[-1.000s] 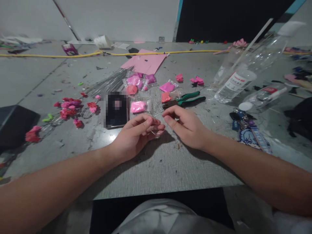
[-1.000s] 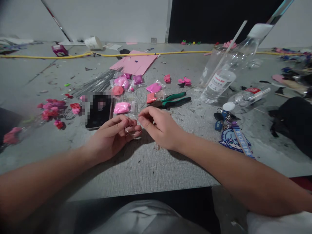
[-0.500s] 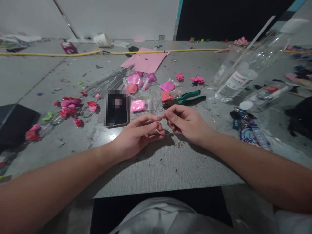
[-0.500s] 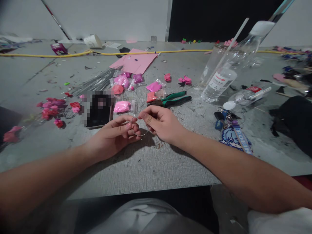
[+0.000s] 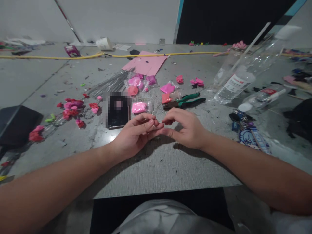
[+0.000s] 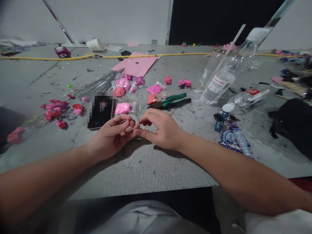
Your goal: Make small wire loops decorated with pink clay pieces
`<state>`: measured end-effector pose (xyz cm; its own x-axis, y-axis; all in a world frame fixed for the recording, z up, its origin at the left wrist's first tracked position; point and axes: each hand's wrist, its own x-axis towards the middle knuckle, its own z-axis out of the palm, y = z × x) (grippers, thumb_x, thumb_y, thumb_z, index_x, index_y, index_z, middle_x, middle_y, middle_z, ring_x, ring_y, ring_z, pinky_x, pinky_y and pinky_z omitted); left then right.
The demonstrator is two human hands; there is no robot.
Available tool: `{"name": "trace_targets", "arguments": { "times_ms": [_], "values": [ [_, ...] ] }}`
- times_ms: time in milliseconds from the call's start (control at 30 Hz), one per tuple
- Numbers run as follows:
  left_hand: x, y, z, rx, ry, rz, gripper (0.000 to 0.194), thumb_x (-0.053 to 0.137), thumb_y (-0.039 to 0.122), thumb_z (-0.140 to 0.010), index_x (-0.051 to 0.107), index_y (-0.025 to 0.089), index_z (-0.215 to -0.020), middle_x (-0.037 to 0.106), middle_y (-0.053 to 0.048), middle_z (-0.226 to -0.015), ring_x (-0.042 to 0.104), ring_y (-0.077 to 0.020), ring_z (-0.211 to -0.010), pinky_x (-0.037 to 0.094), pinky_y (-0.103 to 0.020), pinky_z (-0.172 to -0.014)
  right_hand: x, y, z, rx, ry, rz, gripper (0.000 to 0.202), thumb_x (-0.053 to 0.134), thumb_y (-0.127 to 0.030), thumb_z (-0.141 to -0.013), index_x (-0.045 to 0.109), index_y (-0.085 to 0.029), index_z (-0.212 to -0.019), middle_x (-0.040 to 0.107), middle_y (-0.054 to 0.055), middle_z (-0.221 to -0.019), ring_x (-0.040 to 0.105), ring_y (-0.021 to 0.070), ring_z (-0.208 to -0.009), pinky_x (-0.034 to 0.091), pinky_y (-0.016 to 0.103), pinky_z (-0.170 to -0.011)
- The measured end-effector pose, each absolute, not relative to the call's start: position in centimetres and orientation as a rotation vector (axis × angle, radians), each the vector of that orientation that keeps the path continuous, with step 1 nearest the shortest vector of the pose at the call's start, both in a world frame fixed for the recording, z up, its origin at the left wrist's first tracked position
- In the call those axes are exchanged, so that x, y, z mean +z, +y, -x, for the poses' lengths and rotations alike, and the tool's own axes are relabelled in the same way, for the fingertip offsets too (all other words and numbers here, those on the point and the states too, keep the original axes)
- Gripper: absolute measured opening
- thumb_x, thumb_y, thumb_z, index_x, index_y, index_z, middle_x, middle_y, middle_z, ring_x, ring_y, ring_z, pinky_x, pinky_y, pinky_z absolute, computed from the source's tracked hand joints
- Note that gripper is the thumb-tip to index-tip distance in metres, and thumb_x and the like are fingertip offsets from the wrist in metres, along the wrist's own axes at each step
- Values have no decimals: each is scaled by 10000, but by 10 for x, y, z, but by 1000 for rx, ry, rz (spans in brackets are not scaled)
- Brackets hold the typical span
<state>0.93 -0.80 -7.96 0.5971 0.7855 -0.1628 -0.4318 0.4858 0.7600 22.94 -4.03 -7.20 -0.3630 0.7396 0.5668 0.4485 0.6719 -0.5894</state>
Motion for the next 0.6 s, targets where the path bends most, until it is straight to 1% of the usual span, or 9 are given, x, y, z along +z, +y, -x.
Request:
{"name": "trace_targets", "arguments": {
  "times_ms": [67, 133, 200, 333, 400, 467, 500, 533, 600],
  "values": [
    [-81, -8, -10, 815, 560, -779, 227, 968, 235, -770, 786, 206, -903, 775, 5, -886, 782, -128, -864, 673, -268, -907, -74, -38, -231, 443, -2044, 880, 209, 748, -424, -1012, 714, -219, -992, 706, 22, -875, 646, 171, -790, 509, 324, -742],
    [-83, -9, -10, 852, 584, -863, 231, 968, 253, -767, 794, 207, -912, 790, -6, -935, 784, -139, -884, 664, -294, -932, -76, -37, -232, 427, -2040, 879, 178, 748, -388, -1016, 725, -216, -980, 718, 18, -862, 645, 159, -758, 499, 308, -709],
    [-86, -9, -11, 895, 637, -1020, 226, 938, 300, -804, 797, 209, -956, 797, -24, -959, 782, -154, -885, 652, -316, -932, -76, -38, -231, 406, -2026, 917, 170, 745, -372, -1017, 724, -215, -954, 723, 18, -850, 642, 159, -742, 495, 308, -693],
    [-81, 1, -11, 1025, 813, -1584, 241, 737, 427, -980, 762, 202, -1064, 756, -60, -954, 739, -179, -845, 602, -316, -794, -76, -40, -228, 395, -1951, 1022, 138, 757, -340, -1003, 723, -213, -961, 723, 24, -854, 647, 174, -758, 519, 326, -714],
    [-66, 12, -3, 1053, 918, -1940, 279, 646, 452, -1021, 752, 195, -1044, 727, -85, -978, 705, -194, -836, 552, -314, -739, -76, -40, -228, 394, -1900, 1055, 89, 743, -298, -1004, 727, -212, -1023, 726, 35, -893, 663, 185, -799, 539, 337, -735],
    [-44, 29, 13, 887, 1067, -2301, 266, 673, 446, -985, 763, 195, -976, 721, -99, -970, 672, -217, -835, 518, -340, -772, -78, -39, -228, 419, -1864, 1066, 86, 706, -251, -1011, 722, -211, -1086, 731, 51, -954, 682, 196, -855, 560, 348, -755],
    [-33, 38, 25, 777, 1182, -2424, 262, 706, 450, -953, 768, 196, -963, 721, -100, -947, 657, -229, -827, 504, -359, -805, -79, -39, -228, 438, -1854, 1067, 101, 686, -234, -1014, 717, -210, -1106, 731, 59, -982, 690, 201, -881, 570, 354, -766],
    [-22, 49, 40, 687, 1368, -2470, 271, 728, 453, -928, 772, 193, -991, 723, -104, -940, 650, -243, -836, 496, -379, -840, -80, -38, -229, 458, -1850, 1069, 113, 665, -222, -1016, 712, -210, -1118, 730, 65, -1004, 696, 205, -899, 577, 361, -777],
    [-8, 73, 72, 476, 1750, -2398, 405, 789, 534, -855, 763, 178, -1046, 706, -94, -858, 643, -274, -860, 488, -405, -880, -83, -38, -229, 504, -1842, 1084, 116, 629, -212, -1022, 695, -213, -1119, 724, 66, -1032, 700, 198, -885, 584, 372, -785]
  ]
}}
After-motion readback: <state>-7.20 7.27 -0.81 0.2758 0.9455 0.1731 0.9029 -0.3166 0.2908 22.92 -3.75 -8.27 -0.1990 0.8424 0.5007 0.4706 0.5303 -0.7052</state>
